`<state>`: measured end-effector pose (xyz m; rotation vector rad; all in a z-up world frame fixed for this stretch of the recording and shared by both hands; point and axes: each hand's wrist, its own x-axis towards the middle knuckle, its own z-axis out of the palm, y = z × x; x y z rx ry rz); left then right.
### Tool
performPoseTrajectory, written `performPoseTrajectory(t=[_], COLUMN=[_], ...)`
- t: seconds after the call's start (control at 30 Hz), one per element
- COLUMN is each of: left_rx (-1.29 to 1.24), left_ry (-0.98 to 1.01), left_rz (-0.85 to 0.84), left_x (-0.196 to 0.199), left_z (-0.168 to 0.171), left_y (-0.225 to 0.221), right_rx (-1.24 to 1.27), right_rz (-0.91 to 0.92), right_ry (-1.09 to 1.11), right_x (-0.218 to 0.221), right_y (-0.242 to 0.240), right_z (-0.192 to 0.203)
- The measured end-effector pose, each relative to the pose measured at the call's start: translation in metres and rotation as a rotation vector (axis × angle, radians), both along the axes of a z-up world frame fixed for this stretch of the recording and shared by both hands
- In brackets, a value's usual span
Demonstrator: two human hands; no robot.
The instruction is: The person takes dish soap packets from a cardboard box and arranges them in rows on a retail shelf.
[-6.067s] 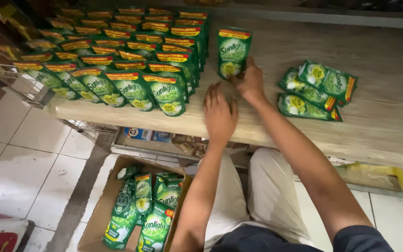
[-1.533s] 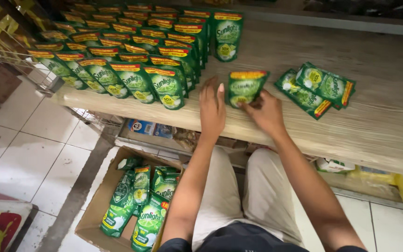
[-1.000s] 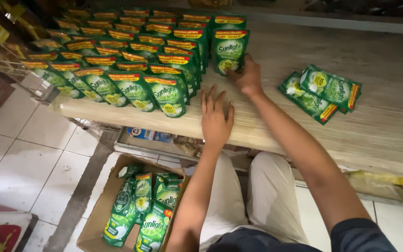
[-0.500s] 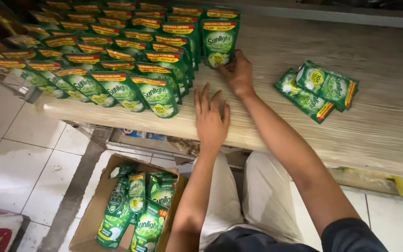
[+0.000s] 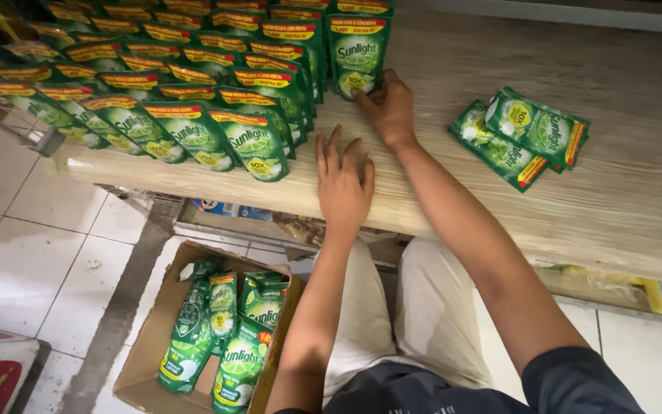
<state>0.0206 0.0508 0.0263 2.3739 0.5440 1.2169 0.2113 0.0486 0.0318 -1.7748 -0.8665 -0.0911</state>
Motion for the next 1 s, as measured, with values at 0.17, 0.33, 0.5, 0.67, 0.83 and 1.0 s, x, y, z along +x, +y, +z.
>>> performPoseTrajectory(t=[0.17,0.33,0.5,0.67,0.83,1.0], left_rx=[0.001,0.004,-0.005,-0.019,-0.017,-0.004], left_ry=[0.01,0.013,0.027,0.029,0.014,-0.005], left_rz=[0.012,0.015,0.011,-0.025,-0.074,-0.083], left_x=[0.0,0.0,0.001,-0.001,-0.007,-0.004], left_z=[0.0,0.0,-0.003,-0.005,-0.008,-0.005], left_y=[-0.001,-0.002,0.0,0.003,0.002,0.005], right_rx=[0.024,0.012,0.047,0.096,0.011,-0.347], right_rz=[-0.004,-0.012,-0.005,0.028,-0.002,-0.319], right_ry=[0.027,0.036,0.007,0.035,-0.019,-0.585], right_x=[-0.003,-0.003,0.0,0.003,0.0,-0.013], right_y=[0.0,0.001,0.002,-0.006,-0.051,-0.13], right_z=[0.002,0.003,-0.004,-0.006,0.014,0.012])
